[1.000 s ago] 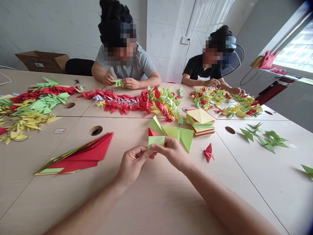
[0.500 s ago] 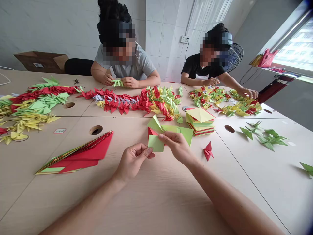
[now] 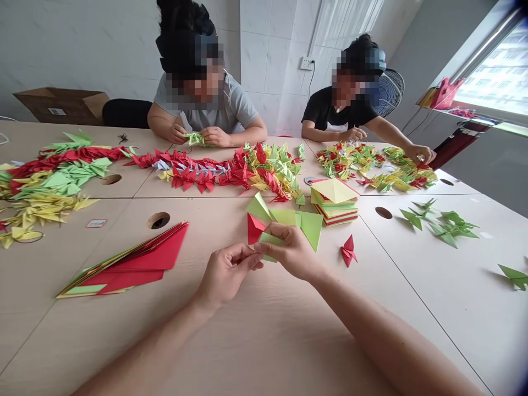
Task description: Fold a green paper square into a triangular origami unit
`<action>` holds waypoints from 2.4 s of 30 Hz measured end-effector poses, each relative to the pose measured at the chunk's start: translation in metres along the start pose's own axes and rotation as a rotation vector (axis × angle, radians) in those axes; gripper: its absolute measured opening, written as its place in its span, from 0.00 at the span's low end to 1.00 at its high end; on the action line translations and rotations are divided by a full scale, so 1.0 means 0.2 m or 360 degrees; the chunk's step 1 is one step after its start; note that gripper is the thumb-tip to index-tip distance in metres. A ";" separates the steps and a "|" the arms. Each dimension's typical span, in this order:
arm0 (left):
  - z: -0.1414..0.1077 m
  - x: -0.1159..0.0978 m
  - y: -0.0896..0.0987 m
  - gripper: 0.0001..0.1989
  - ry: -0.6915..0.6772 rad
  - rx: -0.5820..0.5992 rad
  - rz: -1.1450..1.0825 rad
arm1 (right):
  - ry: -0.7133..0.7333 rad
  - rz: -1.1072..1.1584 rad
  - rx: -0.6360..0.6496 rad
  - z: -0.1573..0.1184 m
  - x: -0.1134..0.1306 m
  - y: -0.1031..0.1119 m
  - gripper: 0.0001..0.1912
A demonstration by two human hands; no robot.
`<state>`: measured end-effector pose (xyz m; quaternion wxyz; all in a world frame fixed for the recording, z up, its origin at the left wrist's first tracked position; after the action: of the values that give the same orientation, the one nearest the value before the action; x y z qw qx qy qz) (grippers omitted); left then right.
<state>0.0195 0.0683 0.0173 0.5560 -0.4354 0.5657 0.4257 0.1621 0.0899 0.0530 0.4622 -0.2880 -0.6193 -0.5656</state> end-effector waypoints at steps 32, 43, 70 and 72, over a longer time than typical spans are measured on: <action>0.06 0.10 0.09 0.11 0.0074 -0.0386 -0.0728 | 0.0750 -0.0628 -0.0354 -0.05 0.04 -0.09 0.06; 0.02 0.00 0.10 0.15 -0.0188 -0.0534 -0.0335 | 0.0161 0.0091 -0.0086 -0.03 -0.05 -0.12 0.11; 0.03 0.04 0.07 0.09 -0.0009 -0.0384 -0.0932 | 0.0293 0.0076 -0.0242 -0.03 -0.07 -0.12 0.08; 0.03 0.04 0.06 0.09 -0.0002 -0.0376 -0.0946 | 0.0273 0.0128 -0.0213 -0.02 -0.08 -0.13 0.08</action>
<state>0.0088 0.0765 0.0089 0.6020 -0.6430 0.3600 0.3076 0.1476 0.0833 0.0272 0.5155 -0.2934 -0.5262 -0.6094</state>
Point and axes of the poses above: each hand's wrist, its own z-axis towards the middle knuckle, its own y-axis out of the back of the hand, x = y × z, the point moved 4 cm from there along z, towards the middle knuckle, and after that the axes turned 7 degrees about -z, right-handed, at the moved point
